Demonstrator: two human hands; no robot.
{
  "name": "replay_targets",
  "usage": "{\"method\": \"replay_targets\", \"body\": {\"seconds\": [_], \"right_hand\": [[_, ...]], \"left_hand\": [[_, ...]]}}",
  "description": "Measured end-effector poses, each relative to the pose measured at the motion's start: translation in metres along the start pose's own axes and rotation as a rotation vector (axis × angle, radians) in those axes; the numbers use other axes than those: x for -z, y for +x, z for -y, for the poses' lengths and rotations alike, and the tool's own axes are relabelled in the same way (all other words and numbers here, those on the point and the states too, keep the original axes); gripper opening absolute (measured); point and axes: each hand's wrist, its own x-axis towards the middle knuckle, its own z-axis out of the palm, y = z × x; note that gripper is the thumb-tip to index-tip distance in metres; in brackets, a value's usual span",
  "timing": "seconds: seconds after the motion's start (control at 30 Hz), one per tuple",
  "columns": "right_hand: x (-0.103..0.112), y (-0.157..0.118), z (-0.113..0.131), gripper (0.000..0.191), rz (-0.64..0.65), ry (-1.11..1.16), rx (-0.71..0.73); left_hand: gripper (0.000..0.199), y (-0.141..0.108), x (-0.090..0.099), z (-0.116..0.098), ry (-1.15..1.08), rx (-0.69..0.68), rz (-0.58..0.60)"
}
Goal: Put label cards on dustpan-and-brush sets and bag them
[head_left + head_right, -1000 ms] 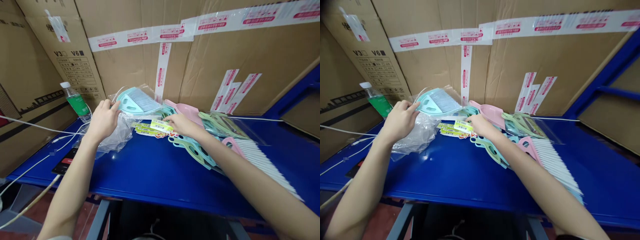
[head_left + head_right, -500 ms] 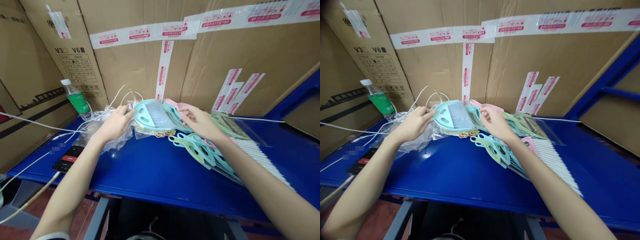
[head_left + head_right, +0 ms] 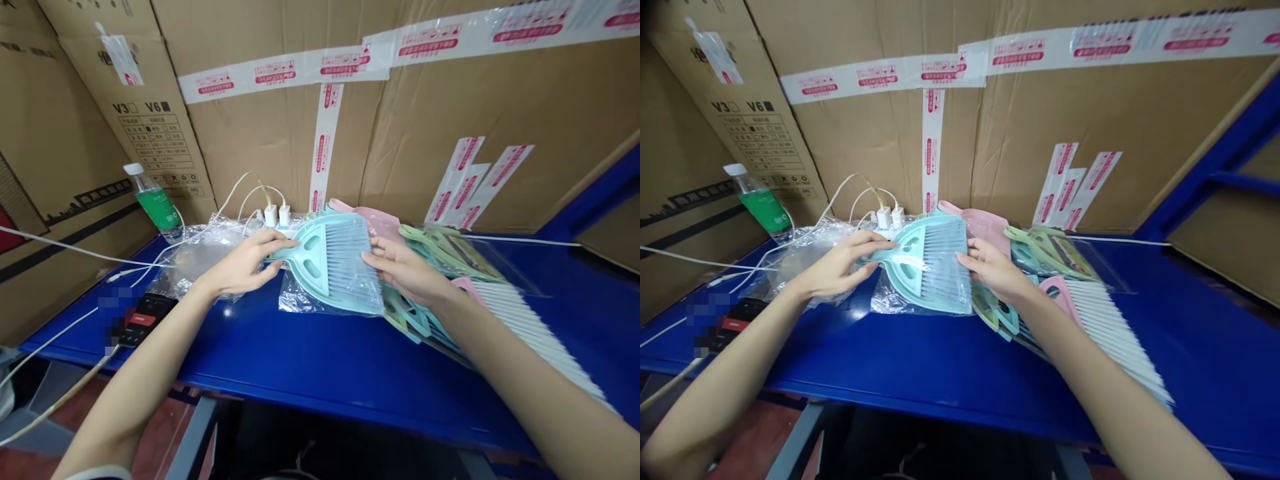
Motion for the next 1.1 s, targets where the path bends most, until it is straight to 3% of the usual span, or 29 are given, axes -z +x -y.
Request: {"method": "replay_targets", "body": {"seconds": [0.07,0.2,0.37,0.47,0.57,0.63,0.7,0.77,0.83,0.9,1.0,1.1], "right_hand": [[-0.004,-0.003,0.0,0.025,0.007,-0.002,0.016],[-0.011,-0.007,-0.001,0.038,0.055,-0.083,0.072],[-0.013,-0.009,0.001,0.047,0.065,-0.152,0.119],[-0.006,-0.007,0.003,0.046,0.03,-0.153,0.145],[0.006,-0.005,0.004,0.047,-0.057,-0.113,0.183],[0.011,-0.002,0.003,0.047,-0.121,-0.079,0.213],[0.013,0.0,0.002,0.046,-0.174,-0.048,0.228],[0.013,0.002,-0.001,0.048,-0.196,-0.023,0.224],[0.011,0.003,-0.003,0.052,-0.182,-0.018,0.214],[0.009,0.003,-0.005,0.054,-0.157,-0.032,0.21],[0.01,0.003,-0.007,0.051,-0.135,-0.069,0.221],[0.011,0.003,-0.008,0.046,-0.133,-0.106,0.236]], "left_hand": [[0.039,0.001,-0.001,-0.002,-0.126,0.1,-0.013],[0.042,0.002,-0.016,0.003,-0.407,0.378,-0.16],[0.047,0.002,-0.025,0.014,-0.586,0.503,-0.193],[0.036,-0.002,-0.01,0.022,-0.418,0.511,-0.284],[0.033,-0.012,0.015,0.034,0.034,0.581,-0.439],[0.033,-0.019,0.029,0.043,0.28,0.647,-0.349],[0.035,-0.024,0.035,0.051,0.418,0.732,-0.145],[0.036,-0.027,0.034,0.057,0.485,0.827,0.074],[0.036,-0.028,0.029,0.059,0.548,0.893,0.199],[0.035,-0.026,0.025,0.057,0.635,0.928,0.217],[0.034,-0.022,0.022,0.047,0.725,0.94,0.146],[0.038,-0.018,0.012,0.035,0.651,0.894,0.123]]}}
